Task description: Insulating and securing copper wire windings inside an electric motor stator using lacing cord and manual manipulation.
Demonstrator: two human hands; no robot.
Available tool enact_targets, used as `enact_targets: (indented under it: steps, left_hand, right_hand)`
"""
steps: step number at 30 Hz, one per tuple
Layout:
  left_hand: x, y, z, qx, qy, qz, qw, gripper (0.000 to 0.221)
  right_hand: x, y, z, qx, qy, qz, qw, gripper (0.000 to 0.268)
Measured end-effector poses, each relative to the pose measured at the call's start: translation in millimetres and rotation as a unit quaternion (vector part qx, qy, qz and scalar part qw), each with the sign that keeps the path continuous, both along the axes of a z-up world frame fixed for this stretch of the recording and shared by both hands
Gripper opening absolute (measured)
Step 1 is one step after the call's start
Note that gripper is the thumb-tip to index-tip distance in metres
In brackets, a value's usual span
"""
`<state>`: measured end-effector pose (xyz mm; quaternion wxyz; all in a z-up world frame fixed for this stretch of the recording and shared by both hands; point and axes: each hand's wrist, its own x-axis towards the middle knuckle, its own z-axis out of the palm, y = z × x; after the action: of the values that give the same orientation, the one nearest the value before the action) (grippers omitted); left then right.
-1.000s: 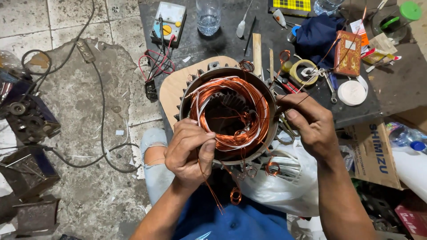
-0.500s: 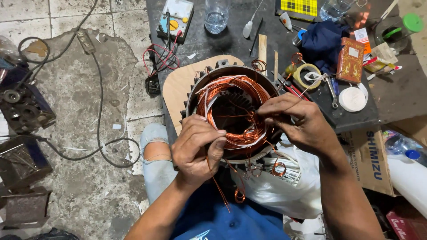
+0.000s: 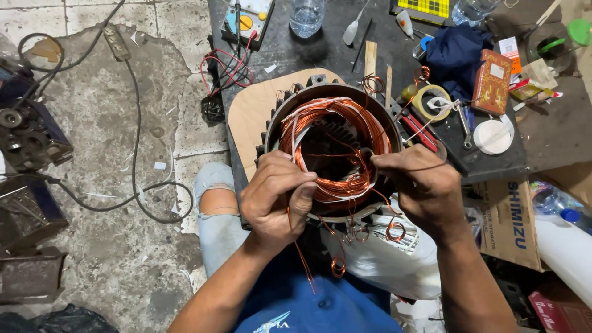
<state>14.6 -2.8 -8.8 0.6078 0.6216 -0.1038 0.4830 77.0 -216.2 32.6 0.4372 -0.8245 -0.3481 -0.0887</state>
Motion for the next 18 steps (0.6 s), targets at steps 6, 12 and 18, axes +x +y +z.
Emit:
enact_targets:
  steps: [6,12,18]
  left_hand:
    - [-0.2,1.1,-1.1,-0.037,-0.002,-0.016,0.999,0.013]
    - [-3.6,4.6,3.0,-0.08,-0.002,-0.028,0.996,0.013]
    - [-9.5,17.6,7.7,-0.089,0.02,-0.051,0.995,0.012]
  right_hand:
    - [-13.0,-4.9,-10.9,0.011,-0.071,0.002,0.997,0.016]
    - [-20.5,-6.0,-8.7,0.039,-0.104,0.006,0.994,0.014]
    - [-37.9,-4.0,1.9,0.012,-0.114,-0.022,0.993,0.014]
